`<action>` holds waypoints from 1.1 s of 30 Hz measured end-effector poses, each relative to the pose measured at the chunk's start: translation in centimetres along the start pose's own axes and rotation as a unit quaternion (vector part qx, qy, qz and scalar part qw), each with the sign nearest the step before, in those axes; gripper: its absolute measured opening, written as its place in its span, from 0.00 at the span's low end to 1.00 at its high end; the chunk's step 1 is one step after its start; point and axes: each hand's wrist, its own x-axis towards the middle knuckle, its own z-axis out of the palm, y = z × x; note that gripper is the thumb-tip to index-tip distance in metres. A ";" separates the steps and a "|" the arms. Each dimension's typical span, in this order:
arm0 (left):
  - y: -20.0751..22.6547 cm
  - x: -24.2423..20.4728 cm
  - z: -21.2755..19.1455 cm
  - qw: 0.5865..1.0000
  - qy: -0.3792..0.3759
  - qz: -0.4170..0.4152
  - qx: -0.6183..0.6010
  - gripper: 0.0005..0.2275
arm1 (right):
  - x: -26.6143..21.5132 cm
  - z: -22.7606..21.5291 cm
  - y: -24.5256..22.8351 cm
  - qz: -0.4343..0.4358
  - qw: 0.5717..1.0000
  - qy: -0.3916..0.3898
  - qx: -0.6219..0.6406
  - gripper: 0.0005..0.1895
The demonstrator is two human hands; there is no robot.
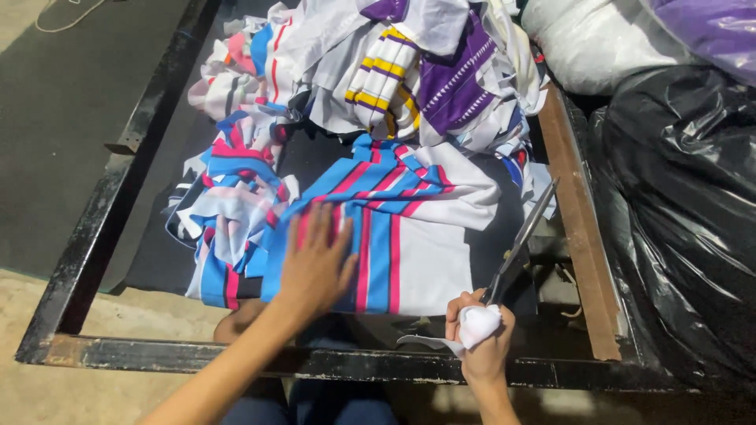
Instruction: The person uses scissors to cut a piece of striped fabric on a table. They hold the fabric with one hand while cutting with the other, occasionally adjusting the fabric's position to continue cutting along the pattern.
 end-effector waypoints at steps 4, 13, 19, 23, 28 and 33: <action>2.4 4.2 -1.3 0.984 0.064 0.159 -0.051 0.33 | 0.0 0.1 -0.1 -0.012 1.000 -0.005 -0.013 0.11; 8.0 15.0 5.4 0.968 0.064 0.176 -0.167 0.35 | -0.4 0.3 0.2 -0.002 0.998 0.032 -0.051 0.22; 8.6 19.8 3.8 0.980 -0.094 0.111 -0.136 0.41 | -0.6 2.6 -2.1 -0.017 0.994 0.033 -0.098 0.15; 7.9 22.9 4.1 0.977 -0.118 0.087 -0.154 0.40 | -0.1 3.1 -2.5 -0.005 0.994 0.045 -0.103 0.16; 7.1 26.0 4.8 0.975 -0.147 0.060 -0.154 0.43 | -0.1 3.6 -2.6 -0.021 0.992 0.060 -0.109 0.15; 7.1 26.4 4.4 0.973 -0.184 0.061 -0.122 0.43 | -0.2 3.3 -2.2 -0.011 0.992 0.063 -0.104 0.15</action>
